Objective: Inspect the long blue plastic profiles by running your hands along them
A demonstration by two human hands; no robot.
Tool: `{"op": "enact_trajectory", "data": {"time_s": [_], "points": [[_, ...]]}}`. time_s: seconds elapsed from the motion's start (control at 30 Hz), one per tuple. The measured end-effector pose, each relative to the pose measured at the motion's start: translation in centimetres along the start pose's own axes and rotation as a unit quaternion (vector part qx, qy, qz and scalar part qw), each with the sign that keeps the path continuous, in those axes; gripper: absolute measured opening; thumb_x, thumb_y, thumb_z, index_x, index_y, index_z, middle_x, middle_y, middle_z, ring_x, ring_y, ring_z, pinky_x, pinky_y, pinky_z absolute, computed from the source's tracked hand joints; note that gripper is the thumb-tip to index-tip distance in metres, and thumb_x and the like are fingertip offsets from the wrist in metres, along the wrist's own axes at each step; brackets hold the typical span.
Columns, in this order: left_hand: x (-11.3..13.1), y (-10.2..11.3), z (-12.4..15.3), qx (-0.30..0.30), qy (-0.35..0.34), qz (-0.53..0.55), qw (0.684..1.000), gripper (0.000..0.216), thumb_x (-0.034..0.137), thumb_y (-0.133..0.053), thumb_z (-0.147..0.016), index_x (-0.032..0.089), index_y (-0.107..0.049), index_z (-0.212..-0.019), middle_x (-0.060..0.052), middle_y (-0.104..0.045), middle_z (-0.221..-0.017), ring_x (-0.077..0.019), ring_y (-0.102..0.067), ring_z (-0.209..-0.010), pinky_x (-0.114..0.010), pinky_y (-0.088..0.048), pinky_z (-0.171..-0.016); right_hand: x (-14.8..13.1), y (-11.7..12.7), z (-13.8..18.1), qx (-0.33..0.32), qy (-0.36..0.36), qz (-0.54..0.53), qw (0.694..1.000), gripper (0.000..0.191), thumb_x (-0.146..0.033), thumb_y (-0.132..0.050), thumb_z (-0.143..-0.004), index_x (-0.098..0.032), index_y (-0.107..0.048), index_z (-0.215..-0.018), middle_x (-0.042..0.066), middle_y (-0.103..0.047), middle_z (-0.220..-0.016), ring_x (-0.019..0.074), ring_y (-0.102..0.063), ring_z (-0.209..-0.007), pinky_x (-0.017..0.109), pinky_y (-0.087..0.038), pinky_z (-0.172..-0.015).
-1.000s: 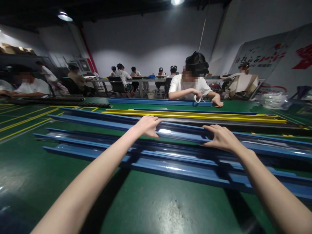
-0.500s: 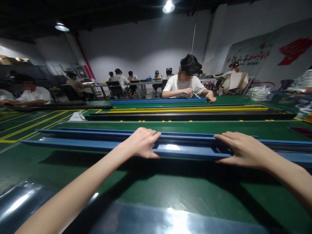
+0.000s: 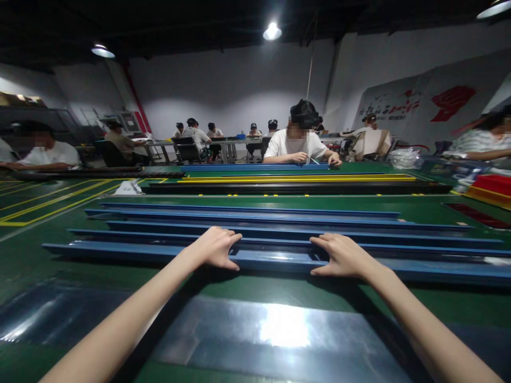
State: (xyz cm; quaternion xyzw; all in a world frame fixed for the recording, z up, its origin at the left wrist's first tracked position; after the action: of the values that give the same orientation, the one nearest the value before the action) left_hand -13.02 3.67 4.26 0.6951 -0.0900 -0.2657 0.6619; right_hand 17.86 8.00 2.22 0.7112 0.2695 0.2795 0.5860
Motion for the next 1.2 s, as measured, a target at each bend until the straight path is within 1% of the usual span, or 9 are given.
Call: {"op": "enact_trajectory", "data": {"time_s": [0.27, 0.5, 0.67, 0.77, 0.9, 1.03, 1.13, 1.2], "points": [[-0.7, -1.5, 1.0, 0.007, 0.044, 0.03, 0.999, 0.07, 0.064, -0.062, -0.054, 0.02, -0.056, -0.108, -0.008, -0.064, -0.096, -0.0259, -0.06, -0.088, -0.03, -0.043, -0.072, -1.5, -0.1, -0.5, -0.009, -0.017, 0.003, 1.0, 0.072, -0.062, -0.06, -0.061, -0.016, -0.056, -0.117, 0.012, -0.064, -0.096, 0.0275, -0.06, -0.086, 0.032, -0.043, -0.072], [-0.7, -2.6, 1.3, 0.02, 0.041, 0.031, 0.998, 0.072, 0.065, -0.062, -0.053, 0.02, -0.056, -0.109, -0.01, -0.064, -0.099, -0.0274, -0.06, -0.09, -0.033, -0.043, -0.075, -2.1, -1.1, -0.3, -0.009, -0.026, 0.001, 1.0, 0.073, -0.062, -0.06, -0.06, -0.016, -0.057, -0.116, 0.012, -0.064, -0.096, 0.0278, -0.059, -0.088, 0.033, -0.043, -0.074], [-0.6, -2.7, 1.4, 0.015, 0.05, 0.035, 0.998, 0.072, 0.065, -0.062, -0.053, 0.021, -0.055, -0.109, -0.009, -0.064, -0.1, -0.0271, -0.059, -0.093, -0.034, -0.043, -0.08, -1.9, -1.6, -0.2, 0.003, -0.033, -0.017, 0.999, 0.075, -0.061, -0.061, -0.058, -0.015, -0.056, -0.117, 0.013, -0.064, -0.098, 0.0286, -0.059, -0.089, 0.035, -0.043, -0.076], [-0.6, -2.8, 1.4, 0.012, 0.055, 0.043, 0.998, 0.072, 0.065, -0.061, -0.054, 0.022, -0.054, -0.111, -0.008, -0.063, -0.104, -0.0265, -0.058, -0.096, -0.033, -0.042, -0.083, -1.8, -1.7, -0.2, 0.002, -0.047, -0.032, 0.998, 0.075, -0.061, -0.062, -0.058, -0.017, -0.056, -0.118, 0.013, -0.063, -0.102, 0.0288, -0.058, -0.092, 0.035, -0.043, -0.078], [-0.4, -2.9, 1.4, 0.01, 0.062, 0.049, 0.997, 0.074, 0.067, -0.056, -0.06, 0.02, -0.051, -0.117, -0.011, -0.059, -0.112, -0.0281, -0.056, -0.101, -0.035, -0.041, -0.086, -1.8, -1.7, -0.2, -0.006, -0.059, -0.037, 0.998, 0.079, -0.063, -0.061, -0.057, -0.016, -0.054, -0.12, 0.013, -0.062, -0.105, 0.0289, -0.057, -0.095, 0.035, -0.043, -0.081], [-0.2, -2.8, 1.4, 0.003, 0.067, 0.063, 0.996, 0.074, 0.069, -0.051, -0.064, 0.018, -0.05, -0.118, -0.013, -0.058, -0.116, -0.0287, -0.054, -0.105, -0.036, -0.04, -0.088, -2.0, -1.6, -0.1, -0.012, -0.069, -0.039, 0.997, 0.079, -0.062, -0.061, -0.058, -0.016, -0.053, -0.122, 0.013, -0.061, -0.108, 0.0284, -0.056, -0.097, 0.034, -0.042, -0.083], [0.4, -2.6, 1.0, 0.006, 0.06, 0.075, 0.995, 0.074, 0.069, -0.049, -0.067, 0.017, -0.049, -0.12, -0.013, -0.056, -0.118, -0.0284, -0.053, -0.106, -0.036, -0.039, -0.09, -2.1, -1.7, 0.0, -0.013, -0.075, -0.047, 0.996, 0.079, -0.062, -0.061, -0.058, -0.017, -0.052, -0.123, 0.013, -0.059, -0.112, 0.0286, -0.055, -0.1, 0.035, -0.041, -0.084], [1.2, -2.3, 0.4, 0.019, 0.041, 0.085, 0.995, 0.073, 0.069, -0.044, -0.071, 0.017, -0.048, -0.121, -0.013, -0.055, -0.12, -0.0273, -0.052, -0.107, -0.035, -0.038, -0.091, -2.1, -1.8, 0.1, -0.01, -0.078, -0.054, 0.995, 0.08, -0.061, -0.061, -0.059, -0.016, -0.051, -0.124, 0.014, -0.058, -0.113, 0.0292, -0.054, -0.101, 0.037, -0.04, -0.085]]}}
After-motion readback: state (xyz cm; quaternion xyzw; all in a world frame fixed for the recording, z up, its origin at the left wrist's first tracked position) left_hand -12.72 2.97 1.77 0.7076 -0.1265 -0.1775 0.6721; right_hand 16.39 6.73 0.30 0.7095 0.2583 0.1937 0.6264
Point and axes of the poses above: each hand's wrist, its own z-axis away from the middle knuckle, its own y-axis out of the back of the hand, x = y × z, the point moved 2 cm from there along -z, towards the middle knuckle
